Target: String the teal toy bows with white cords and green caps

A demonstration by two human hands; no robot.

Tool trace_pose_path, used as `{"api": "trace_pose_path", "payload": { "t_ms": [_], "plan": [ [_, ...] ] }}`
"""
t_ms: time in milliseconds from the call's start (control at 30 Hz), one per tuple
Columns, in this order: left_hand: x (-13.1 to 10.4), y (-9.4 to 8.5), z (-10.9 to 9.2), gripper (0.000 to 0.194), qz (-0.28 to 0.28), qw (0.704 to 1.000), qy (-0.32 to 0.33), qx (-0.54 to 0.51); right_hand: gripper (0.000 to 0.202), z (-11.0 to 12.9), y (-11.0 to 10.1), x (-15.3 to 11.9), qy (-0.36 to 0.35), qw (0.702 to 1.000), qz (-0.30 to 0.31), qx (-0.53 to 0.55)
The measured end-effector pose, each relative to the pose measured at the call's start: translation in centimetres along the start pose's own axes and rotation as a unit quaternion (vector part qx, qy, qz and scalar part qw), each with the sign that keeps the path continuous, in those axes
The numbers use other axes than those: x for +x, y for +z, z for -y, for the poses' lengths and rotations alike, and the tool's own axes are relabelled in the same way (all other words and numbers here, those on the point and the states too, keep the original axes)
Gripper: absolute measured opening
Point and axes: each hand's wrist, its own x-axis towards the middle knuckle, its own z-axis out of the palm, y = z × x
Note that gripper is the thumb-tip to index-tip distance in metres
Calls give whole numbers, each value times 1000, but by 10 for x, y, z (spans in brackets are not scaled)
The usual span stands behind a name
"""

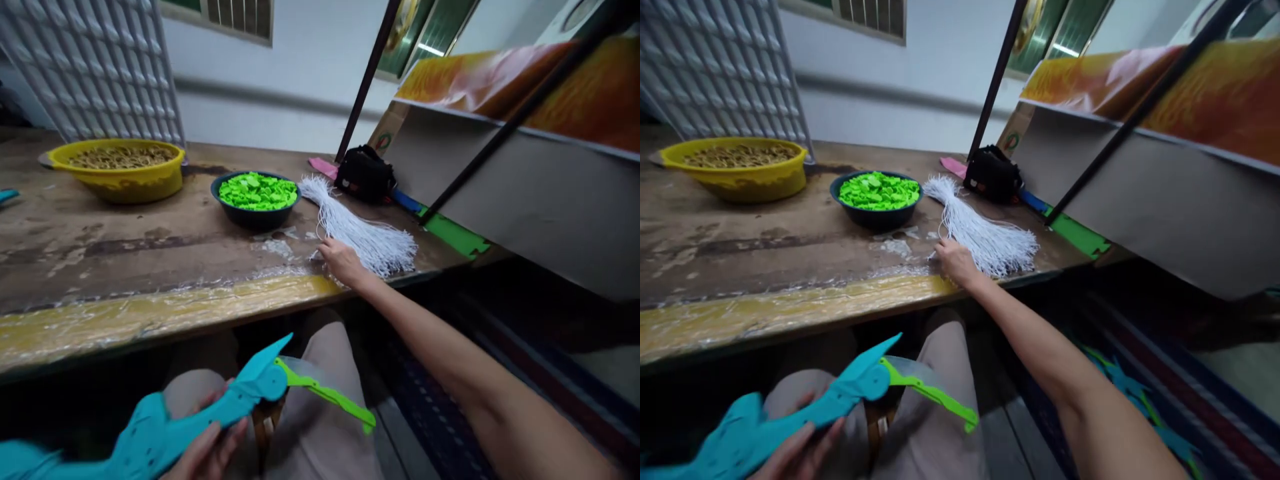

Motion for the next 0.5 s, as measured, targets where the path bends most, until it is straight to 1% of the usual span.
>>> {"api": "trace_pose_path", "payload": {
  "t_ms": [33,100,133,200,300,400,500],
  "plan": [
    [-3,10,11,72,-17,999,-19,-35,15,2,3,10,-7,1000,21,-7],
    [-7,28,25,78,-35,995,-61,-76,17,2,9,26,-10,998,53,-17],
    [-7,35,29,78,-34,993,-85,-78,18,1,12,31,-9,998,63,-21],
    [-6,44,33,75,-45,989,-111,-87,20,-2,15,38,-6,997,73,-21],
    [-1,45,34,67,-45,986,-128,-96,21,-5,15,37,-1,998,60,-4],
    [-1,41,36,60,-12,985,-135,-109,16,-5,12,30,5,999,18,39],
    [-13,32,28,54,32,988,-116,-97,14,2,5,21,2,993,-39,107]
  ]
}}
